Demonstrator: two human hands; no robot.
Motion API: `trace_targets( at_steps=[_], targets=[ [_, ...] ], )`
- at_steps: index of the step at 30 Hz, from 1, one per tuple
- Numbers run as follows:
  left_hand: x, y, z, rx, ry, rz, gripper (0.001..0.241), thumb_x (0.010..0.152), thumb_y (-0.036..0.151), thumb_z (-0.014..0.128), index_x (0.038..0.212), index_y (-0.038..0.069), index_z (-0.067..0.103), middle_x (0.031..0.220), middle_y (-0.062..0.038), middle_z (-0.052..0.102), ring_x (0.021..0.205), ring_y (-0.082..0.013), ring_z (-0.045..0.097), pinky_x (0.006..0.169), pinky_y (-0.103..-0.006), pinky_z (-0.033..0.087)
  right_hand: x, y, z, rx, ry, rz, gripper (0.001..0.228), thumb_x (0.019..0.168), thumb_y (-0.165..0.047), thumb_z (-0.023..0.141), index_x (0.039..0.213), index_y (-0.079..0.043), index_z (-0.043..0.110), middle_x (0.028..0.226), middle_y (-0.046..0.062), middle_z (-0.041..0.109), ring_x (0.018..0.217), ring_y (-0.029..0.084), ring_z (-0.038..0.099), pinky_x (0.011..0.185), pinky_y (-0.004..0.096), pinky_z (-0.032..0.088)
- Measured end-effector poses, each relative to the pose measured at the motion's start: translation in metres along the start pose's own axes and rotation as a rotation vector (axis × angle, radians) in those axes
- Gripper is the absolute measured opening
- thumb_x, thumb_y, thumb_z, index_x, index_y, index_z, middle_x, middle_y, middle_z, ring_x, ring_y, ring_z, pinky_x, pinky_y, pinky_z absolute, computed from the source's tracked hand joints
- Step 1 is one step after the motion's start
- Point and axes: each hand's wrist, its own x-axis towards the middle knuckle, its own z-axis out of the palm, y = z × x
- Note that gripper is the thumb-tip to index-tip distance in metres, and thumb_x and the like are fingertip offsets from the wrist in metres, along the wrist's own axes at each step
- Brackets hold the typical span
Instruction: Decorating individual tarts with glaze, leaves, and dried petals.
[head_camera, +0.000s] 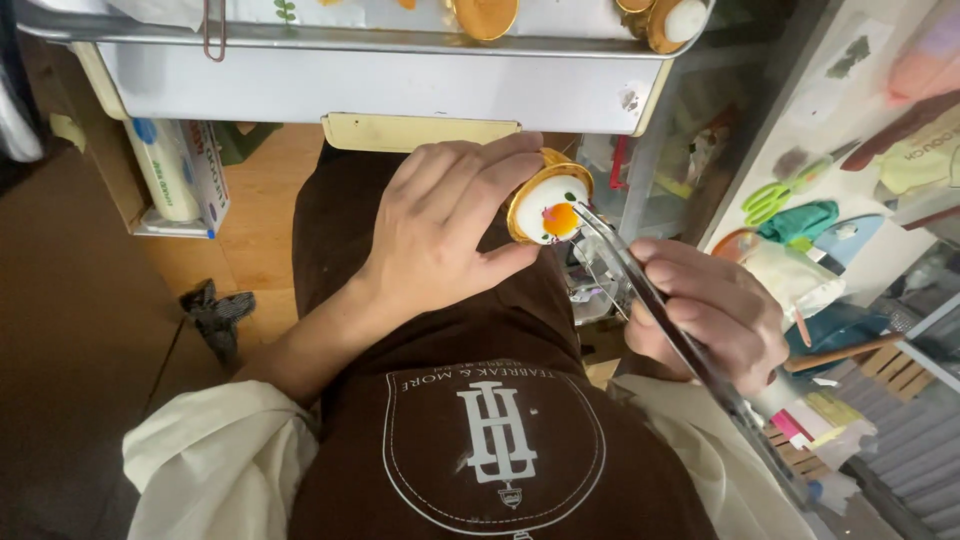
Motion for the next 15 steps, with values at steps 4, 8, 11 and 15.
trace_targets(
  at_steps=[4, 8, 11, 15],
  targets=[
    [0.0007, 0.0026, -0.0049, 0.002, 0.001, 0.002, 0.072, 0.079, 0.029, 0.093, 0.135, 0.005, 0.055, 0.137, -0.007, 0.063, 0.110, -0.0268, 0.063, 0.098, -0.0411, 0.050, 0.0021, -0.0002, -0.0050, 0.067, -0.153, 0.036, 0.030, 0.087, -0.002, 0.078, 0.102, 0.007, 0.053, 0.091, 0.024, 0.064, 0.082, 0.040, 0.074, 0.072, 0.049, 0.063],
    [-0.0009, 0.0022, -0.0067, -0.006, 0.001, 0.008, 0.072, 0.079, 0.028, 0.093, 0.136, 0.005, 0.054, 0.139, -0.007, 0.063, 0.110, -0.0259, 0.062, 0.099, -0.0406, 0.050, -0.0008, -0.0005, 0.0001, 0.040, -0.088, 0.002, 0.029, 0.087, -0.004, 0.077, 0.101, 0.007, 0.054, 0.091, 0.022, 0.065, 0.082, 0.037, 0.075, 0.071, 0.047, 0.062],
    [-0.0007, 0.0035, -0.0077, -0.009, -0.005, 0.016, 0.073, 0.078, 0.028, 0.093, 0.136, 0.005, 0.054, 0.138, -0.007, 0.063, 0.110, -0.0255, 0.063, 0.098, -0.0405, 0.050, -0.0010, -0.0020, -0.0011, 0.053, -0.116, 0.032, 0.029, 0.088, -0.002, 0.077, 0.102, 0.007, 0.053, 0.092, 0.022, 0.065, 0.084, 0.038, 0.075, 0.073, 0.046, 0.063],
    [-0.0020, 0.0032, -0.0070, -0.009, -0.004, 0.025, 0.074, 0.078, 0.029, 0.093, 0.136, 0.004, 0.055, 0.137, -0.007, 0.063, 0.109, -0.0256, 0.063, 0.097, -0.0405, 0.050, -0.0015, -0.0004, 0.0018, 0.094, -0.131, -0.038, 0.029, 0.089, -0.001, 0.077, 0.102, 0.008, 0.053, 0.091, 0.023, 0.064, 0.084, 0.037, 0.074, 0.072, 0.048, 0.063]
  ],
)
